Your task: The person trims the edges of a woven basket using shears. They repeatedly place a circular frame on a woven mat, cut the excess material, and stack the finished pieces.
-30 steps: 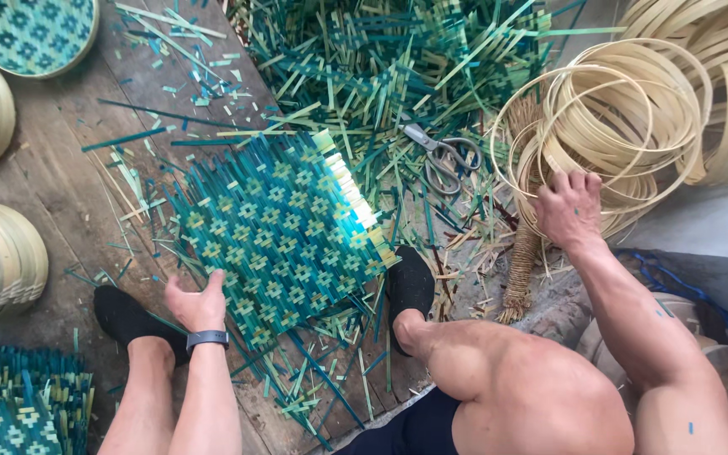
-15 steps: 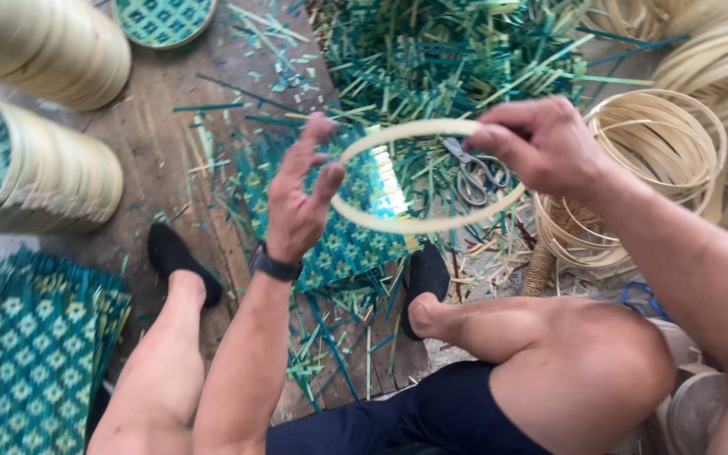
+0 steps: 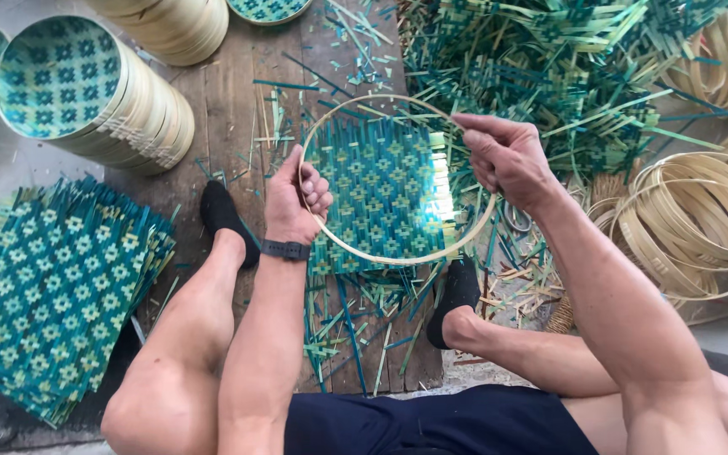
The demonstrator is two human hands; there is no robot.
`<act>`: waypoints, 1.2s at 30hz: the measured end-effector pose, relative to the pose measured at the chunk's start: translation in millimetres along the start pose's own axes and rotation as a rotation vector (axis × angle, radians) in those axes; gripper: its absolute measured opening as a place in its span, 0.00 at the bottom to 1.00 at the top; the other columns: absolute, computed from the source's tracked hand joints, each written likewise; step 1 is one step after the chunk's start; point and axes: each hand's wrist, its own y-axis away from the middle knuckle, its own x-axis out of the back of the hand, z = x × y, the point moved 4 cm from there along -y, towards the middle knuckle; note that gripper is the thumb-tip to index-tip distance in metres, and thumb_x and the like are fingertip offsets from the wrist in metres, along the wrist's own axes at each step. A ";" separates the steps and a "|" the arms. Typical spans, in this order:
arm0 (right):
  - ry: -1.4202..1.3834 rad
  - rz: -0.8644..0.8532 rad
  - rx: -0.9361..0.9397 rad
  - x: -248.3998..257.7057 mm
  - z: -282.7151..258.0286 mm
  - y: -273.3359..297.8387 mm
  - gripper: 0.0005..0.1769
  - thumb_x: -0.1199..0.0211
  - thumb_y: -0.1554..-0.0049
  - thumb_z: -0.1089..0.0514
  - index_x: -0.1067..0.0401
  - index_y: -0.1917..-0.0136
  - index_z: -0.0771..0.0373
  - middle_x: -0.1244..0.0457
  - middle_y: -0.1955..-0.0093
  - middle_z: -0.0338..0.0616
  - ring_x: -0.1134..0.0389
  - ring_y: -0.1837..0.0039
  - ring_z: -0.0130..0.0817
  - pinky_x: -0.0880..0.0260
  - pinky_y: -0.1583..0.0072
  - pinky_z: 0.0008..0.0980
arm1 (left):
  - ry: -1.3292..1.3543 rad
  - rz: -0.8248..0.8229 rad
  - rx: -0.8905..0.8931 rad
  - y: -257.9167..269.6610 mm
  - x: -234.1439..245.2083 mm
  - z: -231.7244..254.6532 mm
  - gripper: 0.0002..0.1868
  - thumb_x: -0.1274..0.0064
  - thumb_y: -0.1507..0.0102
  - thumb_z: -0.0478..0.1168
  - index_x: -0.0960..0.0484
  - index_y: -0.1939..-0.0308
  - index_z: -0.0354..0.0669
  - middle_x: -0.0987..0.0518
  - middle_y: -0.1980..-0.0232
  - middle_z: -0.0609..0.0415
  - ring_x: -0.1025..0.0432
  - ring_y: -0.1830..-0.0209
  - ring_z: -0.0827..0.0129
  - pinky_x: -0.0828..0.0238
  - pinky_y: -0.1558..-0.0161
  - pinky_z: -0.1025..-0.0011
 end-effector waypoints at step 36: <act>0.973 0.442 -0.166 36.9 220.7 -45.4 0.16 0.27 0.49 0.59 0.19 0.47 0.65 0.29 0.60 0.52 0.27 0.58 0.43 0.29 0.52 0.40 | -1.718 0.461 -0.609 -72.1 185.3 -53.9 0.16 0.38 0.42 0.33 0.13 0.50 0.45 0.19 0.56 0.45 0.23 0.58 0.55 0.25 0.53 0.62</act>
